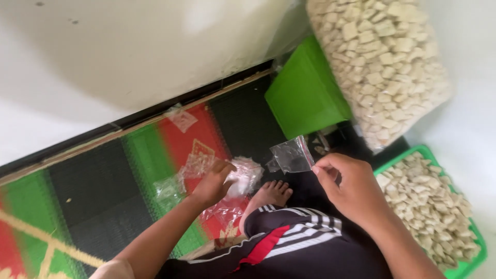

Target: Manually filling small plastic bags with small, cube-shaped food items from a tray.

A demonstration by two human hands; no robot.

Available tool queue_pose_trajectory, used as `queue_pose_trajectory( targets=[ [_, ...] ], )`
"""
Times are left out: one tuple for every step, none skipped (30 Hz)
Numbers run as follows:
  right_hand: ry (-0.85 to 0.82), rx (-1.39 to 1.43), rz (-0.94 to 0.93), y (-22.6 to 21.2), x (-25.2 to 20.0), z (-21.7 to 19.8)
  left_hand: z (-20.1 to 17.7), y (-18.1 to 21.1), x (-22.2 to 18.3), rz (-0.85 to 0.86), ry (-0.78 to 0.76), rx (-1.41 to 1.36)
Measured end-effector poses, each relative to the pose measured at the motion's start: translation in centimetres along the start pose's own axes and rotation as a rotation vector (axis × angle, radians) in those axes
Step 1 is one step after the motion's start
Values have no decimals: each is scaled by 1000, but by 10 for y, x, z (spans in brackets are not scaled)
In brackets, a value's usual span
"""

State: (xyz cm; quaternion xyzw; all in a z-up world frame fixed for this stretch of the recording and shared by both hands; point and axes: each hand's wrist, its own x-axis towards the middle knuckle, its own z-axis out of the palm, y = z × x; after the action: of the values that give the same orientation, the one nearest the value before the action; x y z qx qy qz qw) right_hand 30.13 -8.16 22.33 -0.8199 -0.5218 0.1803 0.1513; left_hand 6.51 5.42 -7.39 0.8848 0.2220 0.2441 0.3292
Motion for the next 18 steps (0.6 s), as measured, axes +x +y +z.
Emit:
queue_pose_trajectory(
  targets=[
    [49, 5, -34, 3, -6, -3, 14, -8, -4, -115, -116, 62],
    [60, 3, -20, 3, -15, -8, 27, -6, -5, -100, -124, 57],
    [104, 15, -22, 4, -25, -14, 41, -6, 0, -166, -77, 14],
    [150, 26, -24, 5, -34, -20, 55, -5, 5, -233, -32, -30],
    [171, 24, 7, 8, -47, -26, 33, 40, 39, -203, -54, -39],
    [227, 57, 21, 10, -59, -33, 4, 85, 64, -89, 40, -216],
    [287, 88, 34, 13, -73, -39, -29, 131, 79, 25, 131, -396],
    [312, 84, 64, 15, -86, -46, -47, 168, 99, 52, 105, -410],
    [353, 87, 48, 16, -99, -54, -65, 206, 117, 193, 16, -491],
    [393, 88, 32, 16, -112, -62, -83, 245, 135, 333, -75, -571],
    [418, 84, 61, 20, -122, -70, -78, 265, 149, 358, -101, -583],
    [455, 71, 50, 22, -134, -77, -73, 286, 162, 464, -180, -500],
    [506, 50, 38, 22, -148, -85, -70, 310, 173, 586, -252, -415],
    [546, 37, 67, 18, -161, -93, -67, 327, 179, 630, -272, -426],
    [590, 27, 59, 17, -173, -100, -61, 344, 186, 701, -262, -404],
    [634, 16, 50, 17, -184, -107, -55, 361, 192, 772, -251, -383],
    [671, 6, 85, 21, -196, -110, -52, 374, 192, 814, -276, -397],
    [685, 5, 56, 26, -208, -113, -49, 387, 193, 873, -286, -409]
  ],
)
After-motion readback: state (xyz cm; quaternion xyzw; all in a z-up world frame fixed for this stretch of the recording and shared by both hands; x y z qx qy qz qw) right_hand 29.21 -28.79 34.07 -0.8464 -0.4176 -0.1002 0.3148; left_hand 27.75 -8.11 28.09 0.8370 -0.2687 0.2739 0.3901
